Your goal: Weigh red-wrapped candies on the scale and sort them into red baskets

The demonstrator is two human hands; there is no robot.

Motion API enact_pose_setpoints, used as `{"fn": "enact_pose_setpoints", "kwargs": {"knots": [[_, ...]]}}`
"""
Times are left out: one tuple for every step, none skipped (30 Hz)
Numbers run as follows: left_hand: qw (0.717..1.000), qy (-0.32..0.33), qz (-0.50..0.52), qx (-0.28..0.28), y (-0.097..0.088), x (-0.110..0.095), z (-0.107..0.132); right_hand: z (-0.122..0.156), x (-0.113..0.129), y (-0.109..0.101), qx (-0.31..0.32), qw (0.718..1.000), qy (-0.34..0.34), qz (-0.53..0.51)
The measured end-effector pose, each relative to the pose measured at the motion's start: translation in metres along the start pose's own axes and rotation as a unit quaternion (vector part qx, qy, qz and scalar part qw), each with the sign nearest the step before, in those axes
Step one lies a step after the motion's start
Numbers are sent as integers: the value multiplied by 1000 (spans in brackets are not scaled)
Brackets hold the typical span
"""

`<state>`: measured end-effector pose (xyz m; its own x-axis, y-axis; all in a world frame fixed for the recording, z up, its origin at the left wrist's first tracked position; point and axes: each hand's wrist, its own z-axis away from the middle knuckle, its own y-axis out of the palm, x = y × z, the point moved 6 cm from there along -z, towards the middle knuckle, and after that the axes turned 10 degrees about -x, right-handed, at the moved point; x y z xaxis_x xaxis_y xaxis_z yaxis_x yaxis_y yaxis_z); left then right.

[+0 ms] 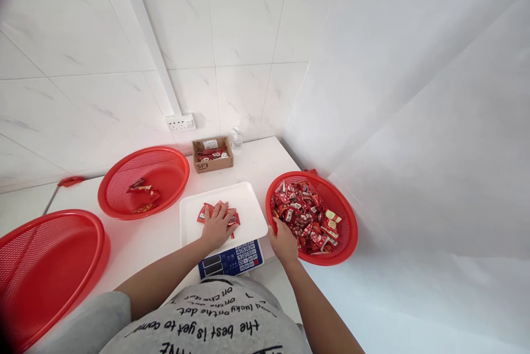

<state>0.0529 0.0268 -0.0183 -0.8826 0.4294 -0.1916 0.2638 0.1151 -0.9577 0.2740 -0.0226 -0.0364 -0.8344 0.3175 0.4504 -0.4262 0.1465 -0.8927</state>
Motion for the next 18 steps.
{"fn": "enact_pose_setpoints", "kwargs": {"knots": [[1000, -3, 2, -2, 1, 0, 0, 0, 0, 0, 1, 1000, 0, 1], [1000, -2, 4, -4, 1, 0, 0, 0, 1, -1, 1, 1000, -1, 2], [1000, 2, 7, -4, 0, 0, 0, 0, 1, -1, 0, 1000, -4, 3], [1000, 7, 10, -4, -2, 1, 0, 0, 1, -1, -1, 1000, -8, 5], [1000, 11, 11, -5, -4, 4, 1, 0, 1, -1, -2, 1000, -14, 6], [1000, 9, 10, -7, -7, 9, 2, 0, 1, -1, -3, 1000, -19, 6], [1000, 0, 5, -10, -12, 17, 3, 0, 0, -1, -4, 1000, -23, 7], [1000, -19, -3, -15, -17, 29, 5, 0, 0, 0, -4, 1000, -26, 8], [999, -45, -14, -22, -24, 45, 7, 0, -1, 1, -2, 1000, -27, 9], [996, -77, -28, -31, -32, 63, 11, 0, -3, 3, 1, 1000, -25, 12], [992, -114, -44, -40, -41, 84, 16, 0, -3, 4, 5, 1000, -24, 14], [985, -155, -59, -50, -51, 107, 23, -1, -4, 5, 8, 1000, -21, 18], [976, -196, -74, -59, -63, 131, 31, -1, -4, 6, 11, 1000, -18, 23], [962, -250, -87, -65, -74, 157, 41, 0, -4, 6, 14, 999, -15, 27], [949, -294, -92, -65, -85, 181, 53, 0, -3, 6, 16, 999, -11, 31], [935, -338, -88, -58, -94, 204, 66, 0, -2, 5, 19, 999, -9, 34], [917, -387, -75, -52, -102, 225, 81, 1, -1, 5, 20, 999, -7, 35], [891, -447, -57, -51, -110, 245, 97, 1, 0, 4, 22, 999, -6, 36]]}}
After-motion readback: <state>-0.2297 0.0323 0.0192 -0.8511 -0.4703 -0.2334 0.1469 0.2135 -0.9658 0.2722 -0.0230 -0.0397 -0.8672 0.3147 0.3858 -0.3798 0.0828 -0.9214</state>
